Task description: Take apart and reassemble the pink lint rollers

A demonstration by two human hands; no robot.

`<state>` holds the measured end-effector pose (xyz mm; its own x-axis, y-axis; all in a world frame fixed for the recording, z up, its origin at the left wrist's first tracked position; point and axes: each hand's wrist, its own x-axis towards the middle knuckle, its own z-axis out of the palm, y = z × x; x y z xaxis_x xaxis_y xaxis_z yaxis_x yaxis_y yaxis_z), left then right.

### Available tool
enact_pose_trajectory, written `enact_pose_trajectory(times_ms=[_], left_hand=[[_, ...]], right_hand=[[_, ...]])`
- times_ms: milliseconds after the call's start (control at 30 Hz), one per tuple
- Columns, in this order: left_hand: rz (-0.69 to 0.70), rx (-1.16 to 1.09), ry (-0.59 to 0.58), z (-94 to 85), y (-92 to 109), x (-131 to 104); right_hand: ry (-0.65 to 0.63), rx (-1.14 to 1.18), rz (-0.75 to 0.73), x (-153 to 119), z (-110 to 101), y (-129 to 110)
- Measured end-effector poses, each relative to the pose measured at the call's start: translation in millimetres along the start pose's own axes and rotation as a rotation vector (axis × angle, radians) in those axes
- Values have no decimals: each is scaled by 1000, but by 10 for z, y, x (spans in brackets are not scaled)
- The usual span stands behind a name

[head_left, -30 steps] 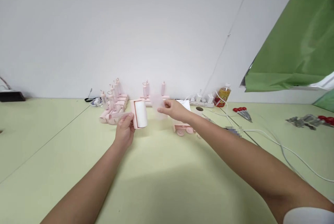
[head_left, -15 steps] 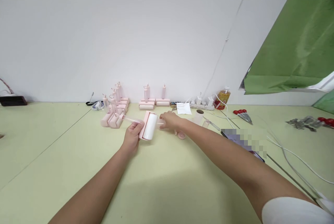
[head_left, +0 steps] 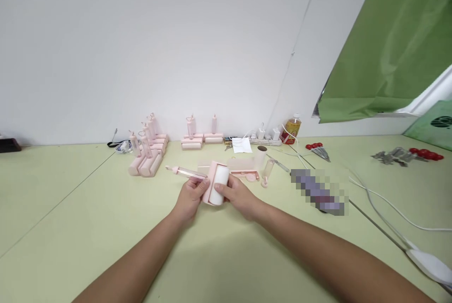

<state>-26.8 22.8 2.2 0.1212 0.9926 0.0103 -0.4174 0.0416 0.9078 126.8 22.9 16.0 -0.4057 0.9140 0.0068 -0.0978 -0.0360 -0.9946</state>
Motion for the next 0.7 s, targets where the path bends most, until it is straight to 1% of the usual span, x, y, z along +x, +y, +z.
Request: enact_pose_trajectory(times_ms=[33,100,167,233,267,333,400,467,500,600,633,700], left_hand=[[-16,30,-5,29,-20,-17],[-20,53,51,19,-14,-12],[15,33,165,-73,57,39],[57,35,234,-203,170,103],[76,72,254,-262,227,127],[160,243,291,-329,312,137],[237,461,230,-316,342,87],[285,626,103,-245,327,-4],[302,674,42,-202,311,-53],[339,736,-76,-104,265,-157],[328,742,-106,-92,255,-170],[251,729,-179,-93,240,-168]], right_hand=[[30,32,5,-60,-33,38],[92,39,-2,-143,-137,83],[173,1,-16,-188,-263,89],[218,-58,-19,-202,-374,73],[222,-97,-14,-201,-415,66],[202,-174,-24,-191,-458,65],[169,-225,-24,-185,-451,88],[130,-247,10,-194,-411,120],[110,-252,31,-205,-385,133],[26,-275,50,-252,-322,144],[-26,-272,54,-266,-313,142],[-147,-255,80,-287,-318,136]])
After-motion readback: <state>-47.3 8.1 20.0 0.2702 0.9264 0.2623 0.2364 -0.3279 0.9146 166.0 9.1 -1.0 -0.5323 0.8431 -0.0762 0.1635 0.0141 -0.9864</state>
